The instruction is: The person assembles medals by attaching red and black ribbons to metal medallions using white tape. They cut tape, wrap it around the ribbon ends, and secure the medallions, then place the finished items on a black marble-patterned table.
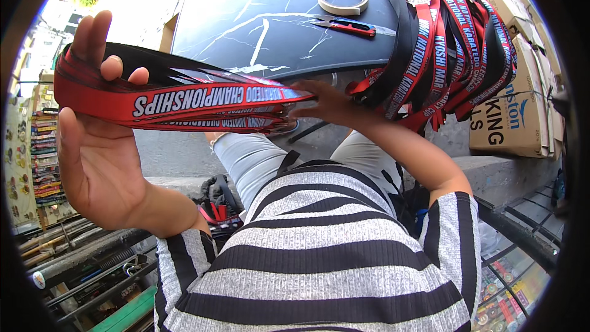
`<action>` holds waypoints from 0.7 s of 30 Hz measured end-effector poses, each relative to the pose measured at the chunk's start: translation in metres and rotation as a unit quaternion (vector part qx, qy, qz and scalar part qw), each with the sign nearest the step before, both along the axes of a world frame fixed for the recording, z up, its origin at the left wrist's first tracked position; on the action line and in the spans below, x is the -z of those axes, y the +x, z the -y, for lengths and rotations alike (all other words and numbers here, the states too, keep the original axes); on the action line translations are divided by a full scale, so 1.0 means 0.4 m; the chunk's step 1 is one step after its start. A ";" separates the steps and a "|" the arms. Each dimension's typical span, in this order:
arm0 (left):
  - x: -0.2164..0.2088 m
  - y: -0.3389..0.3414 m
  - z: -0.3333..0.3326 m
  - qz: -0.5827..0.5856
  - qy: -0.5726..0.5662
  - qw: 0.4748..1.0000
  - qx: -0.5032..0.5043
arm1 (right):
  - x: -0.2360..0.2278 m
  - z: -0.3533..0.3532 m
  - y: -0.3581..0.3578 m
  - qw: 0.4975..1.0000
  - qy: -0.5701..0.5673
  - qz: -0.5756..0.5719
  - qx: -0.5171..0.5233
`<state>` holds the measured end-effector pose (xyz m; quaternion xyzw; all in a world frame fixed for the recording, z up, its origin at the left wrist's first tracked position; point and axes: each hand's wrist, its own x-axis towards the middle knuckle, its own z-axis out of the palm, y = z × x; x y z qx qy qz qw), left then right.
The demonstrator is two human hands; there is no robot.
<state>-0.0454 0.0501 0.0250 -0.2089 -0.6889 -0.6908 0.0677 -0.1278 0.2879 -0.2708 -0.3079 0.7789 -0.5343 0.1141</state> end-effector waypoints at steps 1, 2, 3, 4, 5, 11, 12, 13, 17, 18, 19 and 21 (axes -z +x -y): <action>0.001 0.002 0.001 -0.006 0.001 1.000 -0.004 | 0.012 0.025 -0.003 1.000 -0.017 -0.020 -0.013; 0.001 0.003 0.002 -0.008 0.003 1.000 -0.007 | 0.023 0.049 -0.008 0.999 -0.027 -0.035 -0.023; 0.001 0.005 0.004 -0.009 0.004 1.000 -0.010 | 0.033 0.064 -0.014 0.999 -0.005 -0.030 -0.030; 0.001 0.005 0.005 -0.005 0.006 1.000 -0.012 | 0.041 0.073 -0.021 0.999 -0.031 -0.021 -0.039; 0.002 0.007 0.006 0.001 0.012 1.000 -0.018 | 0.046 0.081 -0.028 0.999 -0.026 0.008 -0.046; 0.012 0.008 0.007 0.004 0.029 1.000 0.005 | 0.035 0.073 -0.047 0.990 0.079 0.061 -0.102; 0.013 0.007 0.008 0.003 0.034 0.999 0.006 | 0.034 0.074 -0.049 0.989 0.083 0.066 -0.099; 0.014 0.007 0.010 0.000 0.034 0.999 0.003 | 0.034 0.074 -0.050 0.990 0.092 0.059 -0.094; 0.007 0.013 0.028 -0.006 0.022 1.000 -0.021 | 0.046 0.051 -0.063 0.995 0.044 0.000 -0.084; 0.004 0.015 0.033 -0.003 0.018 0.999 -0.027 | 0.050 0.037 -0.066 0.996 0.045 -0.008 -0.082; 0.004 0.020 0.037 0.002 0.015 0.999 -0.032 | 0.051 0.017 -0.069 0.995 0.009 -0.019 -0.093; 0.006 0.027 0.043 0.009 0.012 0.999 -0.040 | 0.045 -0.028 -0.071 0.994 0.012 0.000 -0.108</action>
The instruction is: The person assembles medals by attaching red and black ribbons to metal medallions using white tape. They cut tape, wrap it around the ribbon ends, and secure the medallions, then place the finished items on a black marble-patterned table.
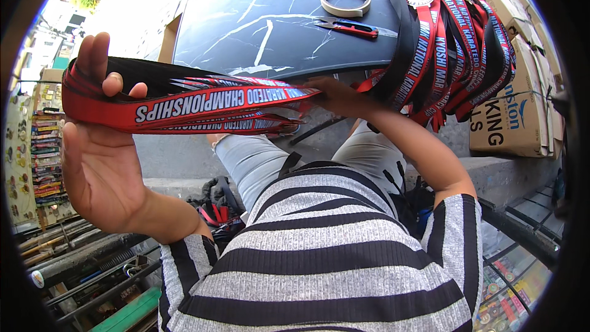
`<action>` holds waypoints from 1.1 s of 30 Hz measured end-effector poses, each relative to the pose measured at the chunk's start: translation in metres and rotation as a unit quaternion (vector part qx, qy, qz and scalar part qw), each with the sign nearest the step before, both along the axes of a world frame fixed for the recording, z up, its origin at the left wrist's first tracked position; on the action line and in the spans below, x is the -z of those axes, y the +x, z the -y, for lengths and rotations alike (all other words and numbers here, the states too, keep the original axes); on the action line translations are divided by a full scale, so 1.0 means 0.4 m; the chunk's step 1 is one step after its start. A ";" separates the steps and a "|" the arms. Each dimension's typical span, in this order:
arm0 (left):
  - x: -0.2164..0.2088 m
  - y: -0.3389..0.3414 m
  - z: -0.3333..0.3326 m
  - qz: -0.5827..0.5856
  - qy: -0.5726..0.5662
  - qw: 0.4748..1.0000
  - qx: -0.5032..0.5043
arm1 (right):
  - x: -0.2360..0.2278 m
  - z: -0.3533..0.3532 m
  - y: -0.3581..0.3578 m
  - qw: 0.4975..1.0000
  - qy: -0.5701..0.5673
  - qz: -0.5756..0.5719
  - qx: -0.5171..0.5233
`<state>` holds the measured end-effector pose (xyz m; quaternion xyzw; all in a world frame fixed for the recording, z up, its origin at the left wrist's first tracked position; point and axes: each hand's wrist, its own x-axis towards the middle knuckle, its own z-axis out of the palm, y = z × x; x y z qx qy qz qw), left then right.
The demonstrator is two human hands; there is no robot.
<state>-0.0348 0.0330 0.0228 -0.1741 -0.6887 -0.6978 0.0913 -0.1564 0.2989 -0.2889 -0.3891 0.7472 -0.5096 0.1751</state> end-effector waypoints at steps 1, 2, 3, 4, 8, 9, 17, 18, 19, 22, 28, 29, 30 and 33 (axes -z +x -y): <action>0.002 0.003 0.001 0.000 -0.001 1.000 -0.003 | -0.007 -0.019 0.003 1.000 -0.002 -0.025 0.007; 0.004 0.003 0.001 0.000 -0.002 1.000 -0.002 | -0.018 -0.035 0.007 0.999 0.008 -0.043 0.020; 0.006 0.003 0.000 -0.001 -0.002 1.000 -0.001 | -0.031 -0.048 0.013 0.997 0.029 -0.059 0.038; 0.006 0.001 -0.002 -0.004 -0.004 1.000 0.004 | -0.046 -0.060 0.021 0.997 0.040 -0.046 0.041; -0.003 -0.006 -0.015 -0.041 -0.043 0.998 -0.002 | -0.104 -0.079 0.053 0.991 0.122 0.050 0.029; -0.009 -0.008 -0.017 -0.055 -0.057 0.997 0.006 | -0.112 -0.076 0.059 0.989 0.124 0.077 0.019; -0.056 -0.012 -0.018 -0.062 -0.136 0.989 0.024 | -0.060 0.036 0.093 0.993 0.061 0.085 -0.061; -0.059 -0.014 -0.017 -0.057 -0.142 0.988 0.028 | -0.048 0.054 0.093 0.994 0.037 0.082 -0.068; -0.060 -0.016 -0.016 -0.058 -0.129 0.989 0.032 | -0.038 0.070 0.091 0.994 0.012 0.078 -0.075; -0.054 -0.024 -0.011 -0.061 -0.091 0.993 0.045 | -0.018 0.104 0.082 0.992 -0.028 0.114 -0.055; -0.047 -0.029 -0.007 -0.085 -0.126 0.988 0.034 | -0.026 0.131 0.091 0.995 -0.038 0.078 0.040; -0.044 -0.030 -0.011 -0.090 -0.106 0.990 0.023 | -0.029 0.137 0.098 0.997 -0.027 0.045 0.050; -0.041 -0.036 -0.016 -0.098 -0.097 0.990 0.019 | -0.032 0.143 0.105 0.998 -0.015 0.012 0.059; -0.031 -0.062 -0.032 -0.136 -0.012 0.988 0.066 | -0.034 0.166 0.120 0.996 -0.001 0.009 0.093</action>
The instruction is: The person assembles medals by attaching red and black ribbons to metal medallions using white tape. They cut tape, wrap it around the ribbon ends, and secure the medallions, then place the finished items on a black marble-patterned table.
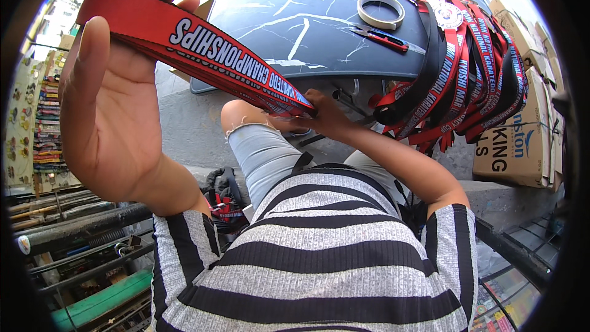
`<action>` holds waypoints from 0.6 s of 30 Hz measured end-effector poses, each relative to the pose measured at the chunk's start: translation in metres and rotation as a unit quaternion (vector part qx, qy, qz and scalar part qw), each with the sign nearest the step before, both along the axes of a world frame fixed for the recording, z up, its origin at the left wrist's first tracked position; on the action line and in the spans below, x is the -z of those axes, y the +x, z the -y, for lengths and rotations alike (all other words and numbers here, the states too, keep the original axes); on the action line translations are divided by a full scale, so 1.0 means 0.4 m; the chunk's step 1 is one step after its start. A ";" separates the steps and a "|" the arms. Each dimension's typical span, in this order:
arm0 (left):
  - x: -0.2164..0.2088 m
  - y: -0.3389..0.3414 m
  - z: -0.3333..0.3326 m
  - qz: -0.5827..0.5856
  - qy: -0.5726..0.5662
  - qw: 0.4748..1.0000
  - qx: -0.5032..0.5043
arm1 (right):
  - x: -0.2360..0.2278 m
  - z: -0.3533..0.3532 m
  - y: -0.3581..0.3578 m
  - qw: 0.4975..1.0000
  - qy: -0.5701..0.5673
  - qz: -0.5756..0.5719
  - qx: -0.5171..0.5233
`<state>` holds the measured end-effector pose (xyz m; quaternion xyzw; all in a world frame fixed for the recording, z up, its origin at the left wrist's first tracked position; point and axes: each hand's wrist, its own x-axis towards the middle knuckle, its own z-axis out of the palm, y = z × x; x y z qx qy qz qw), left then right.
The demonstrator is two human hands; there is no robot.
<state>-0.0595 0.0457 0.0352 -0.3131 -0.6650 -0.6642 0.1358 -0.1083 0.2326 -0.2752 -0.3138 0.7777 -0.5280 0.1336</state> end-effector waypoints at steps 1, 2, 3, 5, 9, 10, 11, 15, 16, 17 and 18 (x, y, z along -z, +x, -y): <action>0.001 -0.003 -0.005 -0.011 0.036 0.999 0.031 | 0.002 0.005 0.001 1.000 -0.015 0.017 0.005; 0.000 0.002 -0.007 0.002 0.007 1.000 -0.011 | 0.004 0.008 -0.001 0.999 -0.015 -0.022 0.027; -0.002 0.012 -0.008 0.014 -0.022 0.998 -0.053 | 0.006 0.008 -0.002 0.997 -0.030 -0.061 0.041; -0.009 0.022 -0.005 0.024 -0.052 0.993 -0.105 | 0.007 -0.003 -0.008 0.995 -0.043 -0.073 0.056; -0.013 0.032 0.012 0.013 -0.069 0.983 -0.169 | -0.009 -0.057 -0.010 0.996 -0.023 0.057 0.067; -0.014 0.036 0.015 0.009 -0.076 0.979 -0.191 | -0.018 -0.067 -0.009 0.994 -0.048 0.081 0.061; -0.014 0.039 0.015 0.009 -0.079 0.976 -0.202 | -0.027 -0.075 -0.010 0.993 -0.018 0.095 0.067; -0.013 0.047 0.027 -0.001 -0.063 0.982 -0.178 | -0.060 -0.089 -0.010 0.992 -0.012 0.122 0.044; -0.009 0.049 0.030 -0.002 -0.059 0.984 -0.167 | -0.068 -0.089 -0.004 0.990 -0.015 0.137 0.035; -0.006 0.050 0.034 -0.003 -0.055 0.986 -0.157 | -0.071 -0.080 0.009 0.993 -0.021 0.112 0.037; -0.004 0.052 0.036 -0.004 -0.052 0.988 -0.147 | -0.071 -0.063 0.026 0.994 -0.035 0.091 0.038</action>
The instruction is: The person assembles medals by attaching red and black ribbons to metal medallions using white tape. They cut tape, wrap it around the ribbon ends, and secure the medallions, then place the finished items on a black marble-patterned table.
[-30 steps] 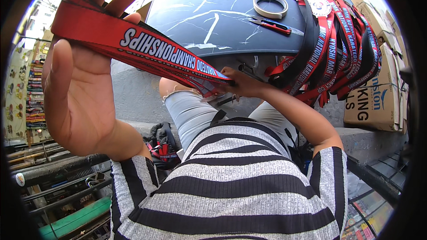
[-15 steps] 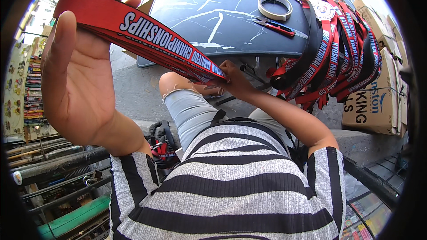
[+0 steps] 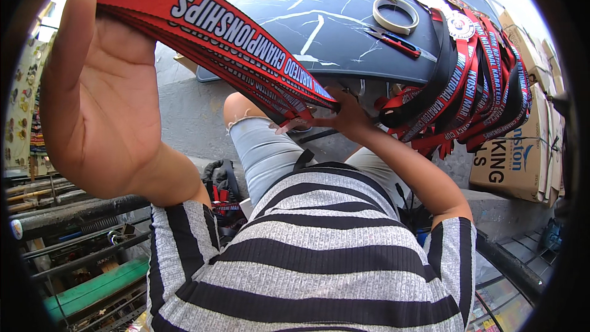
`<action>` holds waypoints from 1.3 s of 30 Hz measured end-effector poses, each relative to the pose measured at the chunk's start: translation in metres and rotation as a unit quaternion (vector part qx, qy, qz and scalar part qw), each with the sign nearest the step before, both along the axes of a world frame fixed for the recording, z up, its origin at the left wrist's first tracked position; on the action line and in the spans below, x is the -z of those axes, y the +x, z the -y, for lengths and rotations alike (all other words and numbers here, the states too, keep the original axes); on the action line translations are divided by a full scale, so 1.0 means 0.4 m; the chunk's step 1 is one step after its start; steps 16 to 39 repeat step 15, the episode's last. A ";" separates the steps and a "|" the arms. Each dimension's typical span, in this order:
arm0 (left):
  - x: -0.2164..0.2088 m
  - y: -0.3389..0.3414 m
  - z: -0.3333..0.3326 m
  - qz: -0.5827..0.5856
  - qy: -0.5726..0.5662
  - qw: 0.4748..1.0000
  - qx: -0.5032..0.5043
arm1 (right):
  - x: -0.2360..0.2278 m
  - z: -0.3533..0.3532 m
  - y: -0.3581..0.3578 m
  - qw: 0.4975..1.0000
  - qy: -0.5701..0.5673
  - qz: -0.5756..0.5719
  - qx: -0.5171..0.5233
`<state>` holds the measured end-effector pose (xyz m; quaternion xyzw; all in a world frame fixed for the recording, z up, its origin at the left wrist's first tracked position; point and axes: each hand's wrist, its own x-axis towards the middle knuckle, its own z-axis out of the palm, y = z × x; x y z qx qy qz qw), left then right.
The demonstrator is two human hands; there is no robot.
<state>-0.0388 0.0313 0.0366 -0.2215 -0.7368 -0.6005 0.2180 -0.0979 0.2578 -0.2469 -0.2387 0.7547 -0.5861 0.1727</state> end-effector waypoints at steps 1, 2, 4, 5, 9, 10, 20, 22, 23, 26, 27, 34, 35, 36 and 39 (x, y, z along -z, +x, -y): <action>-0.001 0.001 0.003 -0.001 0.003 1.000 0.010 | 0.001 0.016 0.011 1.000 -0.013 -0.021 0.003; 0.002 0.002 0.004 -0.002 0.005 1.000 0.020 | 0.003 0.031 0.016 1.000 -0.010 -0.008 -0.006; 0.003 0.004 0.009 -0.005 0.011 0.999 0.037 | 0.012 0.058 0.024 0.999 -0.005 0.020 -0.025; 0.005 0.004 0.012 -0.007 0.014 0.999 0.045 | 0.018 0.071 0.023 0.999 -0.002 0.027 -0.032; 0.001 -0.001 0.034 -0.044 0.043 0.992 0.114 | 0.035 0.091 0.007 0.997 -0.018 0.059 -0.051; -0.005 -0.011 0.040 -0.075 0.059 0.983 0.157 | 0.035 0.080 -0.001 0.997 -0.030 0.025 -0.063; -0.020 0.018 0.020 -0.049 0.164 0.984 0.055 | 0.029 0.041 -0.026 0.995 -0.008 0.063 -0.073; -0.020 0.018 0.020 -0.049 0.164 0.984 0.055 | 0.029 0.041 -0.026 0.995 -0.008 0.063 -0.073; -0.020 0.018 0.020 -0.049 0.164 0.984 0.055 | 0.029 0.041 -0.026 0.995 -0.008 0.063 -0.073; -0.020 0.018 0.020 -0.049 0.164 0.984 0.055 | 0.029 0.041 -0.026 0.995 -0.008 0.063 -0.073; -0.020 0.018 0.020 -0.049 0.164 0.984 0.055 | 0.029 0.041 -0.026 0.995 -0.008 0.063 -0.073; -0.020 0.018 0.020 -0.049 0.164 0.984 0.055 | 0.029 0.041 -0.026 0.995 -0.008 0.063 -0.073; -0.020 0.018 0.020 -0.049 0.164 0.984 0.055 | 0.029 0.041 -0.026 0.995 -0.008 0.063 -0.073; -0.020 0.018 0.020 -0.049 0.164 0.984 0.055 | 0.029 0.041 -0.026 0.995 -0.008 0.063 -0.073; -0.020 0.018 0.020 -0.049 0.164 0.984 0.055 | 0.029 0.041 -0.026 0.995 -0.008 0.063 -0.073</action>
